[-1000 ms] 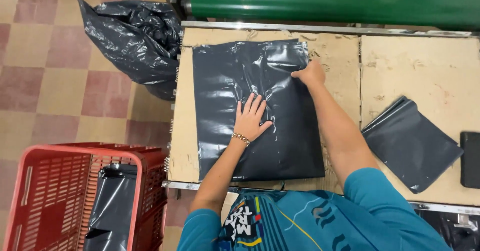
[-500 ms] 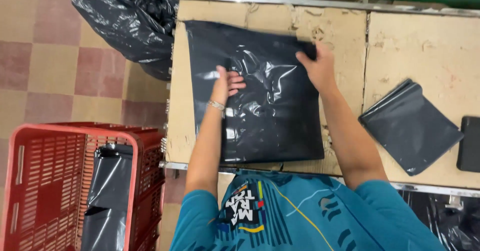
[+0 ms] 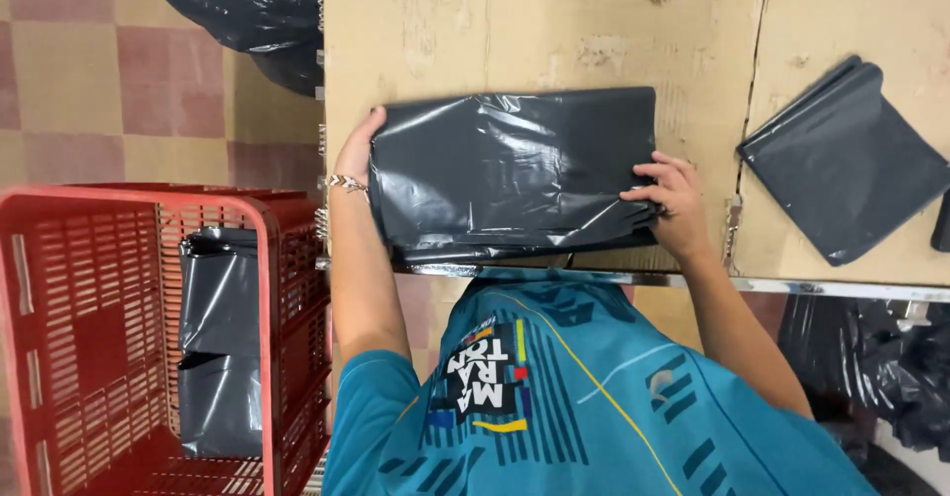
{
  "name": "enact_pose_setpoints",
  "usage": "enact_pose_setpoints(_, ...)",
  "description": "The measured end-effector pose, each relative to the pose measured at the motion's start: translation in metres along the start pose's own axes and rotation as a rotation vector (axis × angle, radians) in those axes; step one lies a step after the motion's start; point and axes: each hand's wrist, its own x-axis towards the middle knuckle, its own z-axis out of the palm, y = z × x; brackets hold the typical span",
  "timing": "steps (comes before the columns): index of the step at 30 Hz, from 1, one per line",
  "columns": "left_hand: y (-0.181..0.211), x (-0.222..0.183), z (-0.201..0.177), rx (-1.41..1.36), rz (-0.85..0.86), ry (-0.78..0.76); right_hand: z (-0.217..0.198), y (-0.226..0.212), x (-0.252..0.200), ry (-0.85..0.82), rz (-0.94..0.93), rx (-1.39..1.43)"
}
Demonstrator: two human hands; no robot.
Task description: Folding and stacking large black plastic bags on a workbench in a factory setting.
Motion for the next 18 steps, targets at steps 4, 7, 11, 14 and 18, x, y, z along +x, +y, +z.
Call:
enact_pose_setpoints(4,0.012,-0.073,0.062,0.104,0.087,-0.033,0.011,0.039,-0.016,-0.026,-0.017,-0.045)
enact_pose_setpoints(7,0.010,-0.089,0.076,0.200,0.195,-0.010,0.010,0.045,-0.022,-0.067,0.006,-0.129)
enact_pose_setpoints(11,-0.003,-0.095,0.077,0.776,0.602,0.315,-0.008,0.044,-0.018,-0.319,0.011,-0.487)
enact_pose_setpoints(14,-0.025,-0.078,0.109,1.360,1.061,0.566,0.008,0.024,0.024,-0.171,-0.089,-0.480)
enact_pose_setpoints(18,-0.057,-0.123,0.223,1.766,1.285,0.360,0.103,-0.048,0.093,-0.053,-0.314,-0.327)
